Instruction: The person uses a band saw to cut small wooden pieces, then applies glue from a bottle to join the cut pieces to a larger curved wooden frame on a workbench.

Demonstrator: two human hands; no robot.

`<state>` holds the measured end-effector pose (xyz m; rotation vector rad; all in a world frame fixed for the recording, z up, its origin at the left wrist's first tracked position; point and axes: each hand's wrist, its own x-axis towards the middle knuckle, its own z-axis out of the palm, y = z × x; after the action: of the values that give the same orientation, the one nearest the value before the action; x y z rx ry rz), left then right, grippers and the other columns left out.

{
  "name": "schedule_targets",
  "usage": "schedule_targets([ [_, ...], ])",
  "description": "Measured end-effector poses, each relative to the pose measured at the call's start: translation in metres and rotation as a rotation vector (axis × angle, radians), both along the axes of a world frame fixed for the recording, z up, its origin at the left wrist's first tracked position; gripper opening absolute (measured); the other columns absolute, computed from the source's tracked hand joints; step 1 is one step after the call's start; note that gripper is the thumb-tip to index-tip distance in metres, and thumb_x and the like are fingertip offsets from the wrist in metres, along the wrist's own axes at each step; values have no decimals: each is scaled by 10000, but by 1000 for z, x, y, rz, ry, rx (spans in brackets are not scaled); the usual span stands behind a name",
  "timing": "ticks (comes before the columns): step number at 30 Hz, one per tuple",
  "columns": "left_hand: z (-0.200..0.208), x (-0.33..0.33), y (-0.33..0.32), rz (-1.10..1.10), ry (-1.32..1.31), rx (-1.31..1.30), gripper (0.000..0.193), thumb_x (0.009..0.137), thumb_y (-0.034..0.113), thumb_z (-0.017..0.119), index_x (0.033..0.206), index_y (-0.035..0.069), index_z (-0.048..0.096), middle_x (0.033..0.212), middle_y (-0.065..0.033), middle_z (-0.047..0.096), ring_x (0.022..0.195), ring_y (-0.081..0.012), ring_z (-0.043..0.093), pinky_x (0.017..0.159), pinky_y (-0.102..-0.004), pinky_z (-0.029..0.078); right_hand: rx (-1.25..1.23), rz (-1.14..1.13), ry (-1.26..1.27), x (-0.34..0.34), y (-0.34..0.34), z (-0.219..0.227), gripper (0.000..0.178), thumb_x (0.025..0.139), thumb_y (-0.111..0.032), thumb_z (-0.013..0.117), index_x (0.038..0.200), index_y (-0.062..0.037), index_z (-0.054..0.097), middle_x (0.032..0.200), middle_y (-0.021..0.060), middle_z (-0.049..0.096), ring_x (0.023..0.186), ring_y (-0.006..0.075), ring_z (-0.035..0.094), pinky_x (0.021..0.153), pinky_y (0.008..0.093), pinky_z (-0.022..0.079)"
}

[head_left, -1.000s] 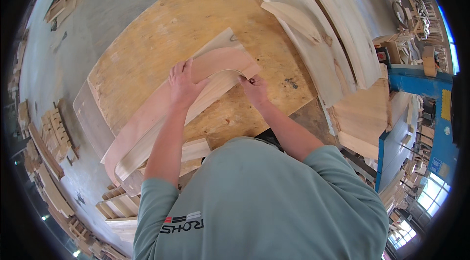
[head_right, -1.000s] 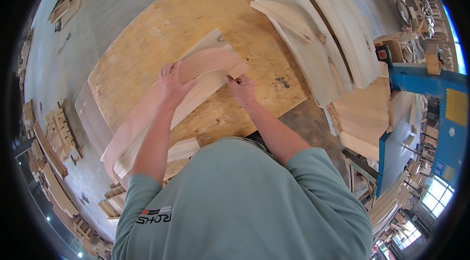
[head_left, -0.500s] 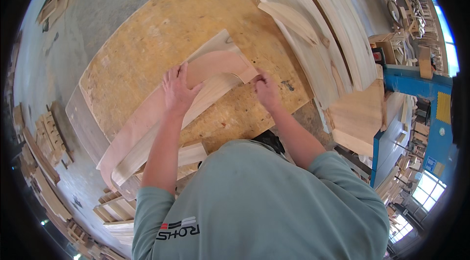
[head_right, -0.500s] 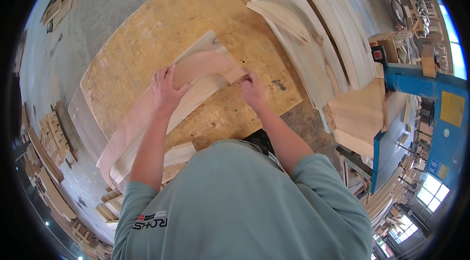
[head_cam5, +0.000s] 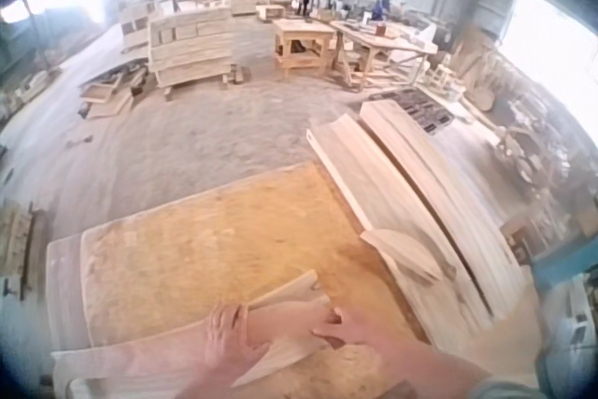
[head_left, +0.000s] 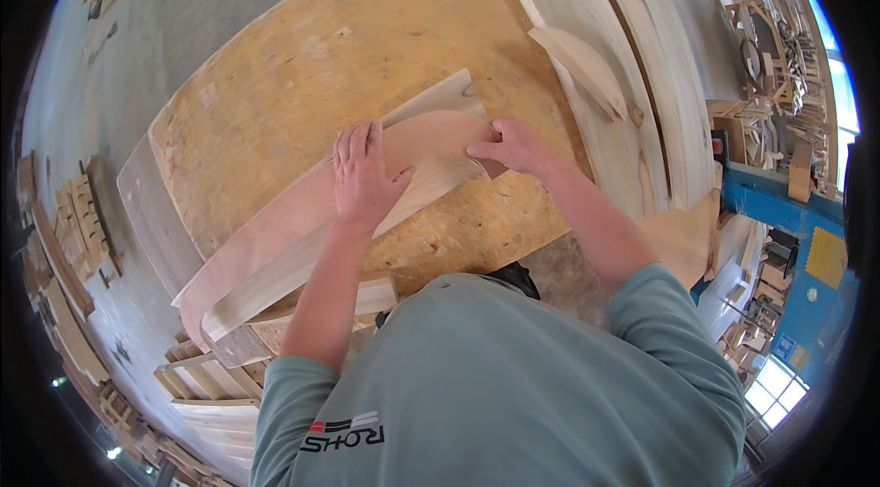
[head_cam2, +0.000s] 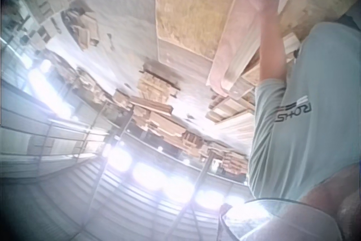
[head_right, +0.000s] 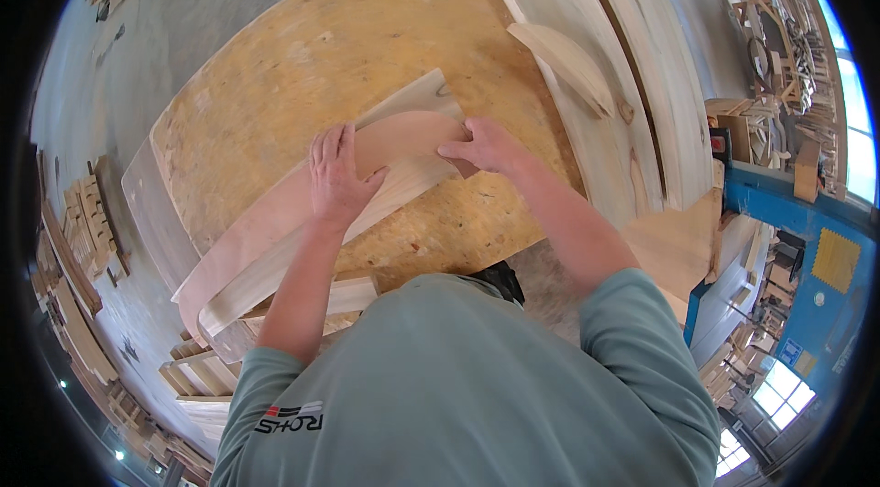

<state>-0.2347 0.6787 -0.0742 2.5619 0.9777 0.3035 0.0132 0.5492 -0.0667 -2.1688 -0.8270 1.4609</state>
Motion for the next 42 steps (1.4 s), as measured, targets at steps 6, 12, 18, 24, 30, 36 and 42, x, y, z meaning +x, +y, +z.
schedule_targets([
  [6,4,-1,4,10,28,-182,901,688,311,850,1417,-14,431,1414,-184,438,1348,-394,375,1176,-492,298,-17,90,29,2,6,0,476,815,-374,788,1074,8,671,957,99,717,844,171,668,739,334,531],
  [12,23,-66,17,54,150,-145,960,660,287,870,1437,-16,394,1442,-189,419,1388,-397,342,1203,-512,249,36,-61,75,0,-3,-10,461,839,-331,786,1084,36,650,959,87,696,846,142,638,740,314,520],
  [18,32,-209,46,289,409,-151,923,662,249,874,1419,-18,419,1446,-211,448,1387,-401,369,1202,-486,259,11,-209,225,-4,-4,-8,379,869,-283,787,1057,18,653,945,47,681,824,109,619,735,276,515],
  [24,30,-231,55,270,365,-237,878,648,177,870,1391,-16,446,1403,-215,482,1336,-400,433,1151,-473,349,-23,-207,241,4,-7,-13,344,878,-256,786,1056,7,654,938,38,683,811,97,620,743,261,519],
  [30,30,-234,57,288,339,-295,871,640,153,859,1391,-6,448,1383,-211,495,1324,-408,436,1130,-478,370,-31,-228,259,-1,-1,-4,303,893,-220,764,1053,15,659,951,43,690,825,99,627,749,268,522],
  [36,10,-245,55,269,295,-260,899,629,139,872,1408,-3,445,1379,-219,497,1320,-411,440,1129,-484,372,-87,-161,139,-5,1,1,274,924,-212,712,1081,3,648,971,41,674,877,107,618,773,282,519],
  [42,17,-241,53,232,351,-236,947,629,139,894,1435,-5,418,1389,-229,492,1320,-410,447,1117,-470,398,-117,57,-38,2,19,12,480,824,-353,811,1084,22,659,960,59,674,867,128,610,763,299,506],
])
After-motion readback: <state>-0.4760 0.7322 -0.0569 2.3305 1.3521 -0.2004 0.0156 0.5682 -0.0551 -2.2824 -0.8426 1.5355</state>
